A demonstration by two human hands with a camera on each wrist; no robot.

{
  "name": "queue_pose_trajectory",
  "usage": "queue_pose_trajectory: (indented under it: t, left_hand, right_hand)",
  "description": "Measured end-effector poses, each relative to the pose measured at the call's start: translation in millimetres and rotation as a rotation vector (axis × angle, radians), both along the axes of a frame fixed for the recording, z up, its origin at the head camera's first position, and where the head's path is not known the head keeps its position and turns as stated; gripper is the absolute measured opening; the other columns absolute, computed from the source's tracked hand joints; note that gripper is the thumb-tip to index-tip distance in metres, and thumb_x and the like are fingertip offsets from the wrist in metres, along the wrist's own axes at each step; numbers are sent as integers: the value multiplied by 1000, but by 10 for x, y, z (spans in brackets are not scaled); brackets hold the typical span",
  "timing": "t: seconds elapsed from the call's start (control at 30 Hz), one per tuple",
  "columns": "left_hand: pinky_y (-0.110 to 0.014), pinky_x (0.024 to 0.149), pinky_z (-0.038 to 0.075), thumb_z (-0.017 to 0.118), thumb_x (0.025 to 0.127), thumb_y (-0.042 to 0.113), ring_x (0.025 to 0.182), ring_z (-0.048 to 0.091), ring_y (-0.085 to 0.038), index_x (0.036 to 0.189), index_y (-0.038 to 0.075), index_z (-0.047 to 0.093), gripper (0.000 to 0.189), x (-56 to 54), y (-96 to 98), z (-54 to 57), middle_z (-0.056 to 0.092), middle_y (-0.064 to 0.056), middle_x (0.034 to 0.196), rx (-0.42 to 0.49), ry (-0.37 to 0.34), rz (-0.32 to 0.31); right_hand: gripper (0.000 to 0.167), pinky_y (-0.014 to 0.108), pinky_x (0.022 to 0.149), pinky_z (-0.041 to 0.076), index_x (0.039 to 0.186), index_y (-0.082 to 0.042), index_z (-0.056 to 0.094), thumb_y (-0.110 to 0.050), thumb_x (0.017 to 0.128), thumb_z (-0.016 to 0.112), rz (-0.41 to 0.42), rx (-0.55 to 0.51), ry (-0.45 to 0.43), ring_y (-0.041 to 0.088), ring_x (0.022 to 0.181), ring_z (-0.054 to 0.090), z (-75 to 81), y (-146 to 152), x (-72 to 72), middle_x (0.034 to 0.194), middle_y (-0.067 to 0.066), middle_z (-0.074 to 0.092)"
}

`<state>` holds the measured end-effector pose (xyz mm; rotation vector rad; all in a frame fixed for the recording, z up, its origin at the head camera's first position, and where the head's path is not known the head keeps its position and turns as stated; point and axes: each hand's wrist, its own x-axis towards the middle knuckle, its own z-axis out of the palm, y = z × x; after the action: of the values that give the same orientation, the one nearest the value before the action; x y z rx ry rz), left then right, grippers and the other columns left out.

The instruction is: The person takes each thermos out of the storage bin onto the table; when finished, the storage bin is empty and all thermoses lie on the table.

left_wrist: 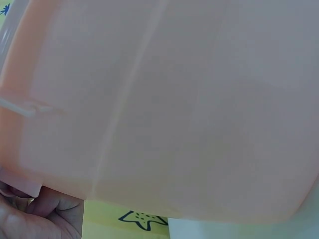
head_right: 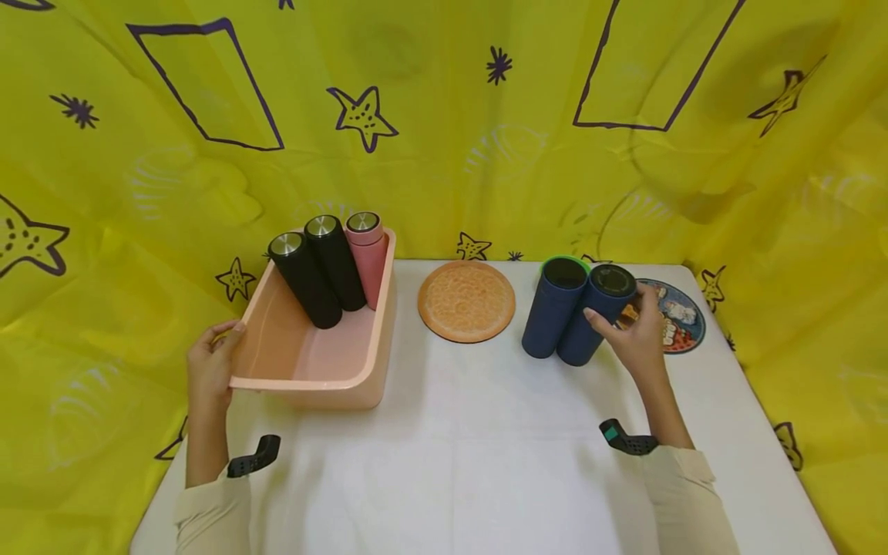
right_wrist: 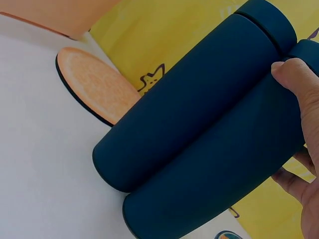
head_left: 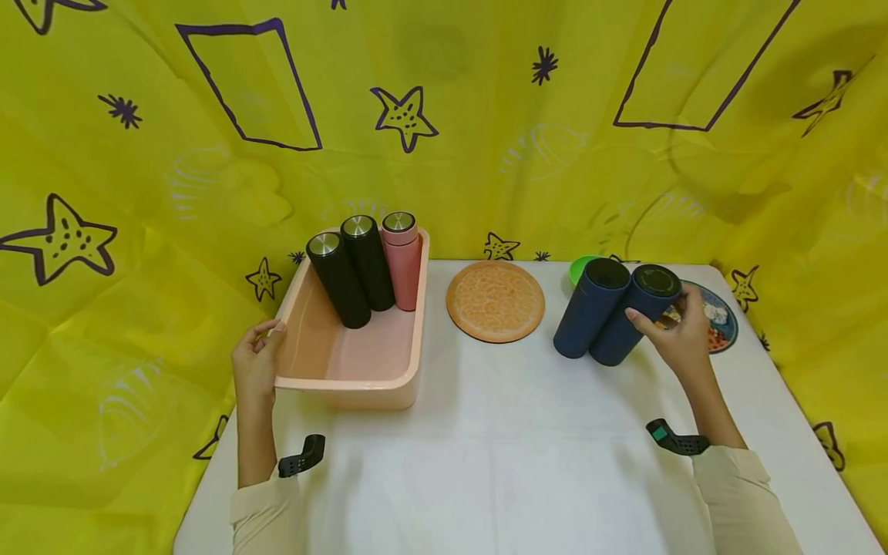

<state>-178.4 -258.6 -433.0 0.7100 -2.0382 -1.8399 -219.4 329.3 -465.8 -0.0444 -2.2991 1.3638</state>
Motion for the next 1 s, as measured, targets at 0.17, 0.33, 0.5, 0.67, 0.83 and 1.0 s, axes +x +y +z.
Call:
queue_pose_trajectory:
  t: [0.17,0.33,0.5,0.67,0.83,1.0]
  left_hand:
    - [-21,58,53,66,93,30,69,62,-7,114,11,65,28,3,-10,-7,63,10,78,6,-3,-1]
    - [-20,58,53,67,93,30,68,62,-7,111,14,65,24,7,-12,-12,63,10,78,20,10,3]
    - [-20,58,53,67,93,29,68,62,-7,111,13,65,24,15,-1,-6,63,10,77,27,10,3]
    - [-20,59,53,67,93,30,69,61,-8,112,13,65,25,5,1,2,63,10,77,14,-4,5]
    - [-19,60,53,66,93,33,71,61,-8,115,13,64,29,-5,0,12,63,10,80,-10,-24,-1]
    - [-20,58,53,67,92,33,68,61,-7,113,14,66,28,-19,-7,12,63,11,76,-11,-28,0]
  right_hand:
    - [67,4,79,43,137,-10,41,2,80,75,49,-32,3,-5,102,51,-1,10,4,116,-21,45]
    - [69,6,78,44,140,-12,40,2,81,74,75,-19,3,-5,103,51,-24,32,35,117,-21,45]
    - [74,7,79,45,144,-14,40,3,81,75,82,-10,0,-4,105,50,-44,36,67,118,-23,45]
    - [75,7,79,45,145,-15,40,3,81,74,79,-16,-5,-4,105,50,-53,44,77,119,-23,45]
    - [73,8,80,45,144,-14,40,4,81,73,82,-24,-10,-4,105,50,-22,28,108,118,-23,45]
    - [70,9,81,45,143,-11,41,6,82,71,102,-40,7,-4,105,50,115,-72,193,117,-23,46]
